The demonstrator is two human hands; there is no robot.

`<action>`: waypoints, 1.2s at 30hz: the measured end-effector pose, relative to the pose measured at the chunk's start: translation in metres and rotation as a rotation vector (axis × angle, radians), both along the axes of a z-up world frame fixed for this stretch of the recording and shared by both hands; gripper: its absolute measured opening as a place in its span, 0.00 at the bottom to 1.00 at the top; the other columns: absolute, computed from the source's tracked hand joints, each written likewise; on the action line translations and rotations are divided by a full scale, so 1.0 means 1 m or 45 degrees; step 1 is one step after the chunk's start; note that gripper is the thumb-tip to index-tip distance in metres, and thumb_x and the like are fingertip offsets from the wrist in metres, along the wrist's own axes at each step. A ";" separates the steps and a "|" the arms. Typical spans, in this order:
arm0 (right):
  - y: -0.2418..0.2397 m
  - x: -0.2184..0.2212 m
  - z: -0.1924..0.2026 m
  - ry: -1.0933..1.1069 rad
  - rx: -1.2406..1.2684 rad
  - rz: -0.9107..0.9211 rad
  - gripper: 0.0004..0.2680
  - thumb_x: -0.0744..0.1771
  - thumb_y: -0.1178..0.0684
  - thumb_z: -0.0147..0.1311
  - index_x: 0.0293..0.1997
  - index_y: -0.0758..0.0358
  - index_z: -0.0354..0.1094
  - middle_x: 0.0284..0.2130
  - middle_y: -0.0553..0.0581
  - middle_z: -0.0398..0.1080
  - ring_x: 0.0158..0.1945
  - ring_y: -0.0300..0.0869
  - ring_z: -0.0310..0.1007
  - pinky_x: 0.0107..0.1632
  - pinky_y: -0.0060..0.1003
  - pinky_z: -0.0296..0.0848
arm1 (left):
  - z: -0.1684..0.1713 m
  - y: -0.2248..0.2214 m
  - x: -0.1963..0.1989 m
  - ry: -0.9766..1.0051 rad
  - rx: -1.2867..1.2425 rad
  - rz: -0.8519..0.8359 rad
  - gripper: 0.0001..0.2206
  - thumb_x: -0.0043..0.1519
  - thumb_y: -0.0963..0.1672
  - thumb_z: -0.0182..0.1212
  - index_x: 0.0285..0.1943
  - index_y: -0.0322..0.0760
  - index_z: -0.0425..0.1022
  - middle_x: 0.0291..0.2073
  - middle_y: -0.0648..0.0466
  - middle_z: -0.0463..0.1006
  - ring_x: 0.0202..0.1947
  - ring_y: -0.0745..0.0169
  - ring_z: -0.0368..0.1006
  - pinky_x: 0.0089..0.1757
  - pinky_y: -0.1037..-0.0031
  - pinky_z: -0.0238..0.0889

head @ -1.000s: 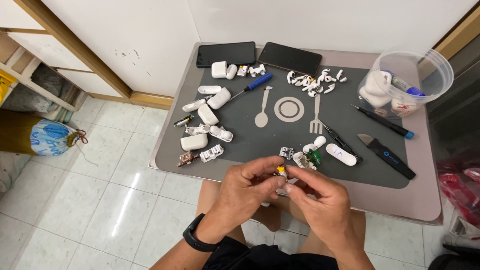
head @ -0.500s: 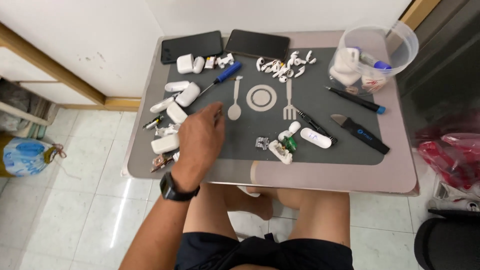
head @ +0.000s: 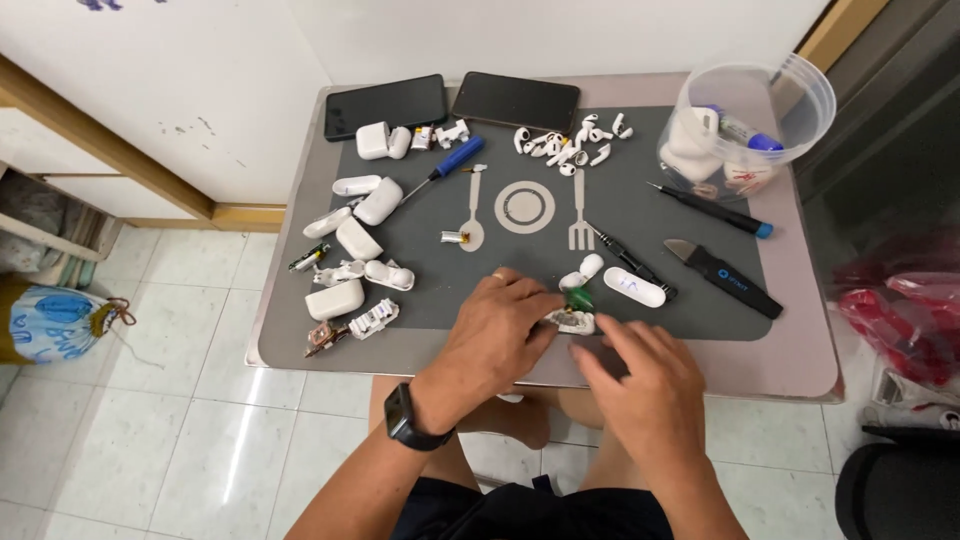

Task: Disassembling and inspecting small electronic components, likely wireless earbuds, using various tools on a repair mat.

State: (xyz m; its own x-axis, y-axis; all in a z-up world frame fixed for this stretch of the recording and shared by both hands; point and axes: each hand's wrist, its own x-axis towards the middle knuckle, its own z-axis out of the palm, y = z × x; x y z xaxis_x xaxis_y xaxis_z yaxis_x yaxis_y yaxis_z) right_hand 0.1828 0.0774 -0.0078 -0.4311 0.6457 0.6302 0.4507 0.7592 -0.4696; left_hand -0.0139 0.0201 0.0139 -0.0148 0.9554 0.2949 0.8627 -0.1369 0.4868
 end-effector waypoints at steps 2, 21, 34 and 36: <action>0.007 -0.002 -0.005 -0.049 0.046 0.018 0.12 0.60 0.54 0.71 0.45 0.57 0.79 0.27 0.51 0.74 0.32 0.49 0.75 0.43 0.45 0.74 | -0.006 -0.006 0.002 -0.009 0.181 0.017 0.11 0.56 0.43 0.69 0.47 0.44 0.84 0.34 0.56 0.81 0.46 0.51 0.73 0.45 0.67 0.64; 0.032 -0.006 -0.005 -0.106 -0.168 0.300 0.11 0.60 0.51 0.70 0.45 0.46 0.80 0.16 0.49 0.68 0.26 0.45 0.74 0.55 0.46 0.65 | 0.015 0.011 -0.018 0.057 -0.199 0.105 0.06 0.54 0.43 0.69 0.37 0.42 0.87 0.28 0.50 0.79 0.34 0.51 0.71 0.35 0.68 0.68; 0.024 0.000 0.001 -0.079 0.015 0.244 0.05 0.63 0.59 0.64 0.38 0.56 0.74 0.23 0.43 0.68 0.28 0.41 0.66 0.51 0.41 0.65 | -0.009 -0.016 0.031 -0.218 0.495 0.278 0.04 0.63 0.40 0.64 0.44 0.39 0.80 0.37 0.53 0.80 0.33 0.52 0.76 0.36 0.66 0.70; 0.023 0.004 -0.003 -0.079 0.033 0.224 0.05 0.63 0.59 0.64 0.39 0.57 0.75 0.24 0.44 0.69 0.28 0.42 0.67 0.50 0.41 0.67 | -0.004 -0.015 0.031 -0.300 0.505 0.291 0.03 0.63 0.39 0.64 0.43 0.39 0.80 0.39 0.54 0.81 0.35 0.53 0.78 0.39 0.67 0.72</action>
State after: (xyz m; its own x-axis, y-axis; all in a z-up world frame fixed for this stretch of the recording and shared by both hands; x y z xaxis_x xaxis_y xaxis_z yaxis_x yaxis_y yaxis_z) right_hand 0.1863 0.1005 -0.0106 -0.5746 0.5409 0.6143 0.3372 0.8403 -0.4244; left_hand 0.0167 0.0048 0.0097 -0.3201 0.7354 0.5973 0.7653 -0.1709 0.6205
